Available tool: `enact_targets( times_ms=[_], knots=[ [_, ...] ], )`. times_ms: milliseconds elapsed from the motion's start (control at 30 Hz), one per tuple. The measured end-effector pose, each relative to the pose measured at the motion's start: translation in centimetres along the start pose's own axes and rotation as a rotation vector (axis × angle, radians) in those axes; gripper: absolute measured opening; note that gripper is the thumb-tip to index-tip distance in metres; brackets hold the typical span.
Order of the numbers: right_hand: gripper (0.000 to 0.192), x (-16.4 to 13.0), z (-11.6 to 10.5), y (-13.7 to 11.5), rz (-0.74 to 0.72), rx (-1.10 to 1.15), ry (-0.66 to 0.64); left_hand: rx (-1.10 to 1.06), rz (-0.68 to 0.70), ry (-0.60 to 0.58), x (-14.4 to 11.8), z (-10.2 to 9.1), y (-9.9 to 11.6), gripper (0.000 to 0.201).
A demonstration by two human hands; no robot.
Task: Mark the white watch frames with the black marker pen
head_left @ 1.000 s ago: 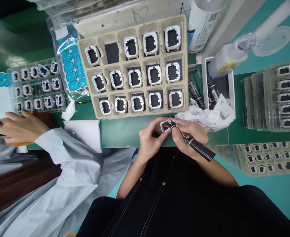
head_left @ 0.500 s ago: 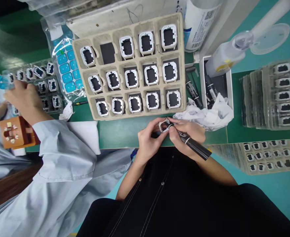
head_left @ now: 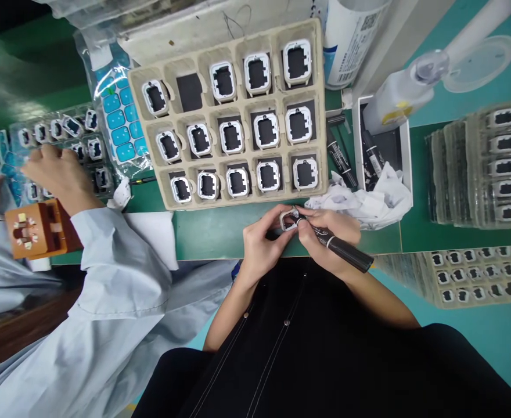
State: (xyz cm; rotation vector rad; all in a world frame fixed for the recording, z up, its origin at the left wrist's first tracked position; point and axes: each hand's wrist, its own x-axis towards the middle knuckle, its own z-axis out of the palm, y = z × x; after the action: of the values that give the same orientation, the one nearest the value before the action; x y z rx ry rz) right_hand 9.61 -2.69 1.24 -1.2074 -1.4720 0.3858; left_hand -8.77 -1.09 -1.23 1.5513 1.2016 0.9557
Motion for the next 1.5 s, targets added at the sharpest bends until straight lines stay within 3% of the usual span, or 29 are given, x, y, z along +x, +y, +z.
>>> enact_targets(
  times_ms=[467, 667, 800, 900, 967, 1033, 1200, 1267, 1367, 1500],
  knots=[
    [0.021, 0.0, 0.3, -0.3, -0.013, 0.094, 0.053, -0.069, -0.027, -0.001, 0.3, 0.1, 0.6, 0.043],
    [0.025, -0.5, -0.5, -0.3, -0.11, 0.142, 0.102, -0.113, -0.013, -0.025, 0.4, 0.2, 0.5, 0.056],
    [0.028, -2.3, -2.2, 0.2, -0.142, 0.127, 0.093, -0.038, 0.155, -0.011, 0.3, -0.3, 1.0, 0.058],
    [0.031, -4.1, -2.8, 1.3, -0.139, 0.009, 0.265, 0.078, 0.387, 0.047, 0.7, -1.5, 2.3, 0.06],
    [0.043, -4.6, -2.7, 2.2, -0.188, -0.02, 0.337, 0.201, 0.509, 0.101, 2.3, -3.1, 3.3, 0.064],
    [0.055, -4.6, -2.5, 2.7, -0.247, -0.067, 0.343, 0.354, 0.577, 0.164, 5.5, -5.5, 3.9, 0.066],
    [0.068, -3.2, -1.9, 2.5, -0.286, -0.17, 0.215, 0.626, 0.602, 0.325, 17.6, -12.0, 2.9, 0.067],
    [0.069, -2.9, -1.9, 2.4, -0.291, -0.185, 0.18, 0.721, 0.599, 0.265, 21.3, -13.5, 2.3, 0.059],
    [0.068, -2.9, -2.0, 2.5, -0.289, -0.179, 0.147, 0.876, 0.499, 0.14, 23.7, -14.1, 2.4, 0.047],
    [0.071, -3.3, -2.1, 3.6, -0.258, -0.206, 0.187, 0.902, 0.379, 0.124, 22.9, -13.3, 4.0, 0.05]
  ],
)
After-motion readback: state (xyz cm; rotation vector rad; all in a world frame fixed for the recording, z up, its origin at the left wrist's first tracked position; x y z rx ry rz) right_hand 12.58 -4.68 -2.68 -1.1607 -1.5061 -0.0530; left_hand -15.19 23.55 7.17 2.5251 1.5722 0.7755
